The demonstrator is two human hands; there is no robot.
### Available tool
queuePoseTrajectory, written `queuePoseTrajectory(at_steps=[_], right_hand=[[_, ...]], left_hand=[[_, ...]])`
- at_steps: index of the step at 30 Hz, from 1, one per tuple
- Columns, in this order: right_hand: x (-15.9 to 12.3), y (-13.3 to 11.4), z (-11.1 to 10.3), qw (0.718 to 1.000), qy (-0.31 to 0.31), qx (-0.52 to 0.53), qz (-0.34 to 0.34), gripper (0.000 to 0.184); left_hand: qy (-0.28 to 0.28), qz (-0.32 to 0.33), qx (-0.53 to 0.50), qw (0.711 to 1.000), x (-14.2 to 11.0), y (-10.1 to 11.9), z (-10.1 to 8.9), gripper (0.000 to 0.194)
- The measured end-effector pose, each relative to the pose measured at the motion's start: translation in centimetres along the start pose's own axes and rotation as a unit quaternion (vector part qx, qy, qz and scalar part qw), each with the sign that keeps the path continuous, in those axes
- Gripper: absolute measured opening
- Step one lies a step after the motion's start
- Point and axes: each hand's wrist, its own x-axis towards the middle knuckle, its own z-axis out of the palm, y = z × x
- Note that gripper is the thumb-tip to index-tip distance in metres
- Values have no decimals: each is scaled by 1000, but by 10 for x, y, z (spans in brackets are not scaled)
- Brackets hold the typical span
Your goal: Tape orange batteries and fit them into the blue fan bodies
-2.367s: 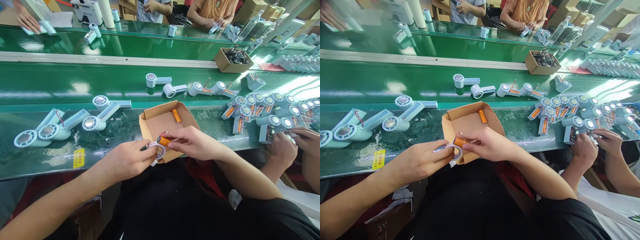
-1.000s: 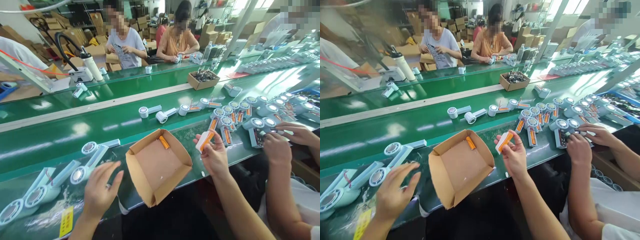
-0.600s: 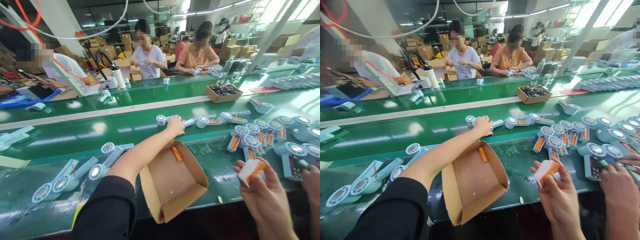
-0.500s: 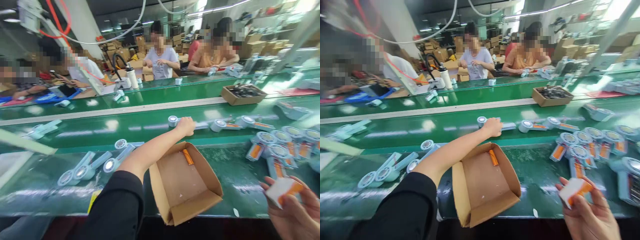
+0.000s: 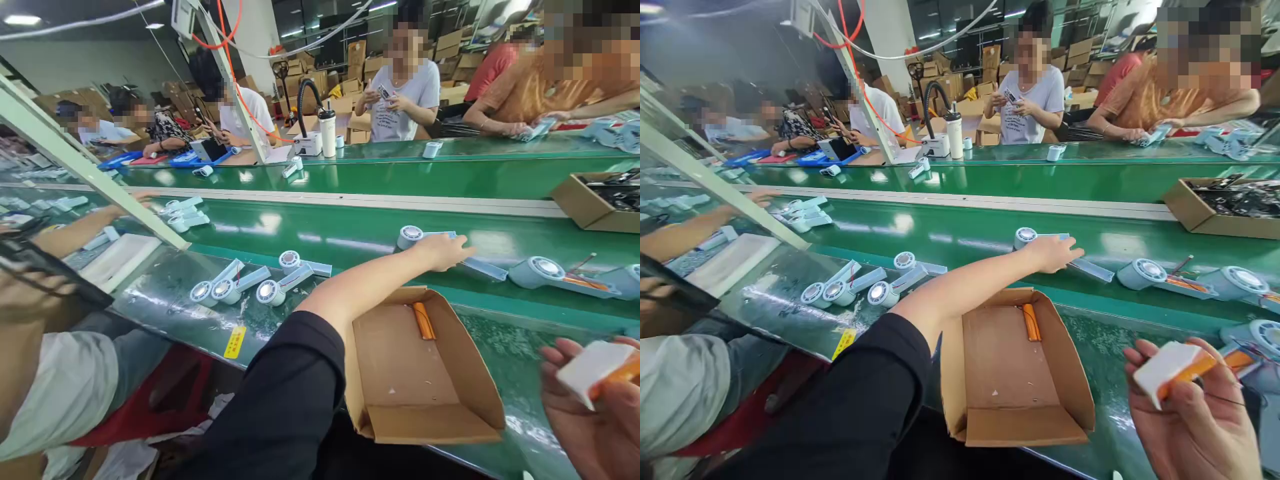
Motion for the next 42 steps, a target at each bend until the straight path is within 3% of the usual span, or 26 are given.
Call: queuePoseTrajectory(at_steps=[3, 6, 9, 11, 14, 17, 20, 22, 29, 35, 39, 42], right_hand=[[9, -17, 16, 998, 15, -10, -60, 44], [35, -23, 22, 992, -47, -56, -101, 52], [78, -21, 30, 974, -95, -97, -180, 57], [109, -18, 34, 966, -87, -129, -207, 56], [146, -14, 38, 939, -105, -215, -246, 53], [164, -10, 37, 887, -135, -349, -272, 46], [171, -8, 34, 802, -165, -486, -306, 38], [173, -9, 33, 761, -183, -534, -319, 32], [169, -21, 31, 685, -229, -606, -333, 17], [170, -26, 47, 628, -250, -674, -297, 23], [170, -30, 63, 588, -244, -730, -248, 16], [161, -34, 65, 567, -247, -750, -234, 11]], left_hand=[[0, 59, -6, 998, -10, 4, -7, 20], [-23, 85, -17, 996, -7, 3, -4, 15], [-78, 87, -29, 993, 21, 0, 7, 18], [-104, 80, -41, 991, 42, -2, 16, 23], [-109, 71, -80, 988, 60, -11, 23, 17], [-91, 55, -121, 987, 63, -20, 27, 18], [-75, 28, -142, 987, 65, -21, 29, 25], [-65, 13, -150, 987, 68, -18, 30, 26], [-30, 19, -150, 988, 70, -6, 31, 33], [39, 27, -149, 988, 60, 1, 28, 30], [55, 21, -177, 982, 59, 15, 18, 21], [68, 17, -218, 973, 37, 21, 4, 23]])
